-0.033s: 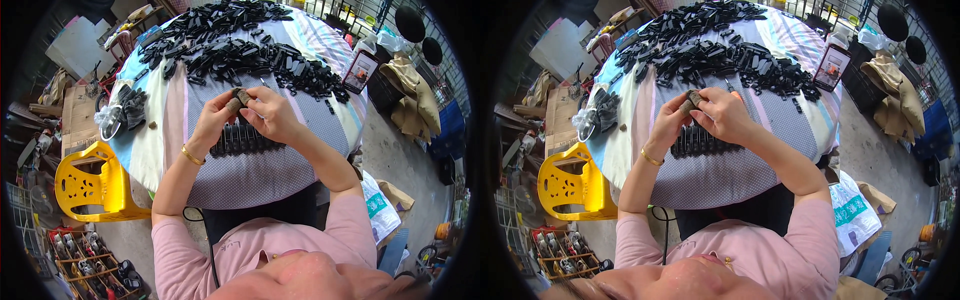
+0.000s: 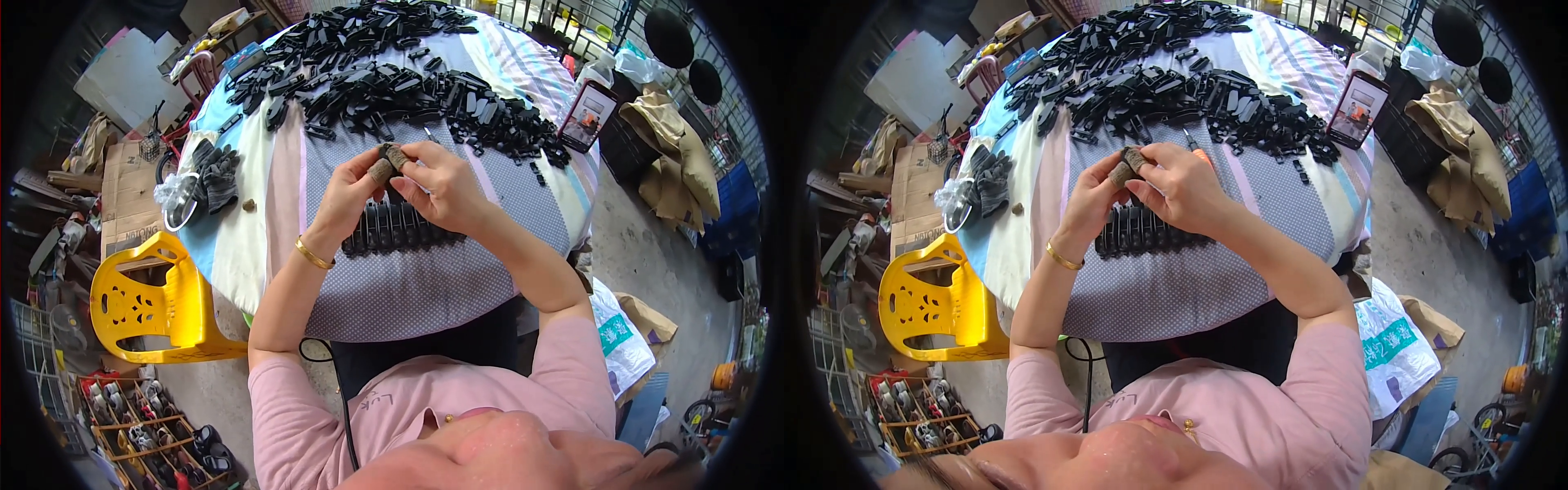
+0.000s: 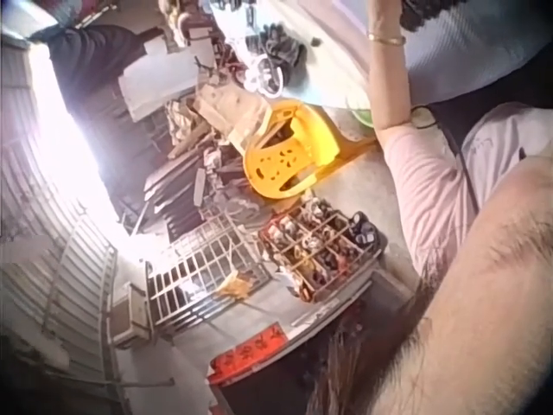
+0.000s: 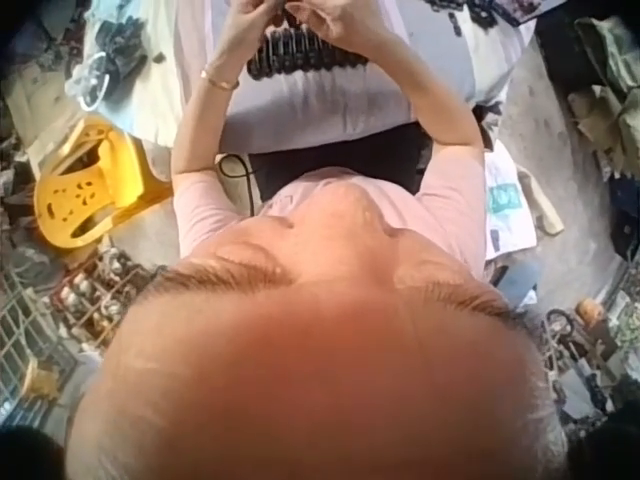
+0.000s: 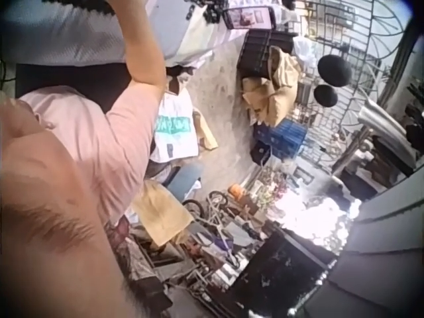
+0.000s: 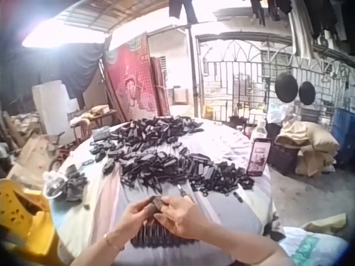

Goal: Manually assembling small black plastic components by inserting metal pins and using a small screwdriver.

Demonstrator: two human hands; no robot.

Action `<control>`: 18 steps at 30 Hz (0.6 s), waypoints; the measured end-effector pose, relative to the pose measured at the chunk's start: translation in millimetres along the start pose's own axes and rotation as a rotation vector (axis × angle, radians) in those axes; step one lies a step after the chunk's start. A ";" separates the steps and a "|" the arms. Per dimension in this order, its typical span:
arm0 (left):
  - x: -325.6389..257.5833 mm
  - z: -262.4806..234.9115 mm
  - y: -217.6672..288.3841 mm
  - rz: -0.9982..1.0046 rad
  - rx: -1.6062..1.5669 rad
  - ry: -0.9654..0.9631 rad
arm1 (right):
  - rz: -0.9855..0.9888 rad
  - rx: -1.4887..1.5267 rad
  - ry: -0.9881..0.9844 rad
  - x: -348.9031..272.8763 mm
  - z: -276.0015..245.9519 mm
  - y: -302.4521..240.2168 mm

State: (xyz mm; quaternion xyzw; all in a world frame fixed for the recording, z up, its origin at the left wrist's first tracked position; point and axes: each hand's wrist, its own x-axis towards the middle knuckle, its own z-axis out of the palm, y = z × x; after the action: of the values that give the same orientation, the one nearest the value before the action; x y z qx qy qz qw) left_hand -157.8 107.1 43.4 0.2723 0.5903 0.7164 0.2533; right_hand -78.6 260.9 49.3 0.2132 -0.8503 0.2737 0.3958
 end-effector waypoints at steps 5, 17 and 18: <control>0.1 -10.4 7.1 -0.054 0.162 0.016 | -0.021 0.066 0.029 -2.3 3.4 15.4; -44.7 -77.6 12.3 -0.462 0.561 -0.041 | 0.766 -0.486 -0.408 -16.1 -36.2 115.2; -45.8 -76.9 8.9 -0.462 0.561 -0.035 | 0.793 -0.547 -0.516 -14.5 -34.9 112.8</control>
State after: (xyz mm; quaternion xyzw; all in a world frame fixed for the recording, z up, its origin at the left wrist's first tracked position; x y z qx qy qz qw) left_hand -178.0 19.8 36.1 0.2029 0.8054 0.4455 0.3342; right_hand -115.8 370.9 23.2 -0.1741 -0.9752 0.1097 0.0819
